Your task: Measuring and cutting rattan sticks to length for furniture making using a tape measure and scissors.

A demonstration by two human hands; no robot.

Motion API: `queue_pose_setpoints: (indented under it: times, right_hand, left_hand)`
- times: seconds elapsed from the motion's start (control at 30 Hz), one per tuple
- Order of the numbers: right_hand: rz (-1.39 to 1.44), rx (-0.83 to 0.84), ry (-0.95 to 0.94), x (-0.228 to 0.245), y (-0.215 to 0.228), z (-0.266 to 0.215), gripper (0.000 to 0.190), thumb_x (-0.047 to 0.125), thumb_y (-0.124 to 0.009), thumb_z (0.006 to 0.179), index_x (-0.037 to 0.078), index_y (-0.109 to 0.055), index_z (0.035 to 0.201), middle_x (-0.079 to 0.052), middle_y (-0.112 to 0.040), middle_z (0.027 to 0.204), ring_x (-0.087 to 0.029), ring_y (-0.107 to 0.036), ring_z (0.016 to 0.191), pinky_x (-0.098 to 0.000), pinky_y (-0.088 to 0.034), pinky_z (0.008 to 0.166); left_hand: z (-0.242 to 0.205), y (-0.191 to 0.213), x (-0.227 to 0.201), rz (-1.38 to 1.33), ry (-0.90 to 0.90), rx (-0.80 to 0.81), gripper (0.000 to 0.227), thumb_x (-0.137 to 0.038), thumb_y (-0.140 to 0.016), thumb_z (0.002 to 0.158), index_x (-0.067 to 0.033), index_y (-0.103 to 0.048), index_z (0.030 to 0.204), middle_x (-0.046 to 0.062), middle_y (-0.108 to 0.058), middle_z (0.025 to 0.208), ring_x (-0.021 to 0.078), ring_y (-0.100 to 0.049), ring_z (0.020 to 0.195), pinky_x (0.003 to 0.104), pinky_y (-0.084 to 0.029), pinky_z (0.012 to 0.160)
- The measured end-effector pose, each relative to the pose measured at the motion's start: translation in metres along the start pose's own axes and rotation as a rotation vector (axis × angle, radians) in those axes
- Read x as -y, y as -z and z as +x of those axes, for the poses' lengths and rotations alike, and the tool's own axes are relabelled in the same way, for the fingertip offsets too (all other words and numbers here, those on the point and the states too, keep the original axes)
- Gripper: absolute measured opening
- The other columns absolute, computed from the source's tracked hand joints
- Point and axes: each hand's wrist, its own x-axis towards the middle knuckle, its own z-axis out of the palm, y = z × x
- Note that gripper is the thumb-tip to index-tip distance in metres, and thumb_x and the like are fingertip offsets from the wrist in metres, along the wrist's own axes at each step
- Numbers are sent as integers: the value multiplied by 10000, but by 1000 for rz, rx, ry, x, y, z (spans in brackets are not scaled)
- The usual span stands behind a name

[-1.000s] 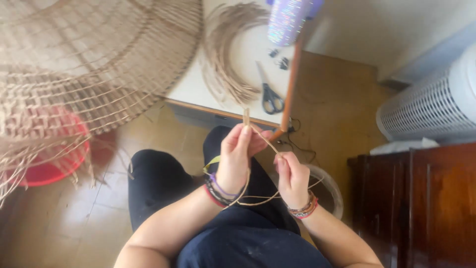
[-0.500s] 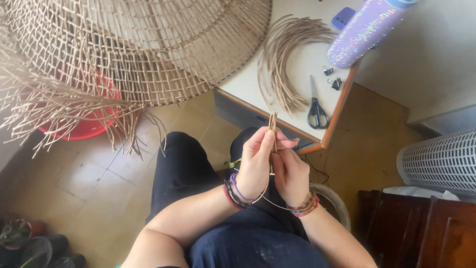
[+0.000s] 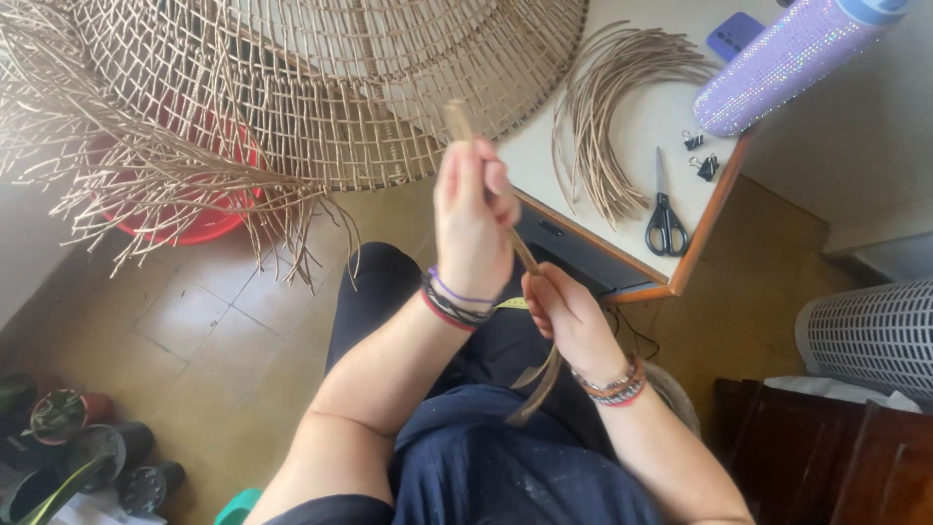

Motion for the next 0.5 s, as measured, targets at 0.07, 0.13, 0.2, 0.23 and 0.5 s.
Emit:
queue_pose_setpoints:
  times: [0.07,0.13,0.2,0.23,0.5]
  right_hand:
    - [-96,31,0,-10,14,-6,343,165,-393,1102,64,-580,832,32,-433,598,-54,-463,494,-213,-457,402]
    - [-196,68,-7,-27,32,-15,356,171,-392,1101,72,-589,821,47,-423,583,-48,-456,475,-210,-445,387]
    - [-382,69,-119,-51,53,-25,332,217,-466,1071,71,-644,833,-26,-525,514,-134,-543,481,-259,-504,436]
    - [-381,71,-122,-54,59,-24,332,217,-466,1071,71,-644,833,-26,-525,514,-134,-543,481,-259,-504,436]
    - [-798,424,-291,-37,84,-11,349,202,-407,1076,24,-706,1108,-176,-746,861,-290,-721,838,-422,-588,776]
  left_hand:
    - [18,23,-3,-11,-33,-31,297,-307,-340,1123,-157,-532,954,-92,-408,647,7,-300,443,139,-267,382]
    - [30,48,-5,-24,-66,-71,304,-312,-335,1122,-165,-538,950,-98,-433,639,6,-315,432,138,-276,373]
    - [39,74,-9,-5,-111,-143,298,-340,-328,1120,-186,-537,975,-125,-429,641,0,-310,440,130,-271,380]
    - [42,88,-7,-3,-109,-145,298,-340,-328,1120,-186,-537,975,-125,-429,641,0,-310,440,130,-271,380]
    - [8,182,35,1486,-635,-168,668,-26,-780,918,23,-435,1488,357,-344,1506,517,-328,1429,622,-283,1169]
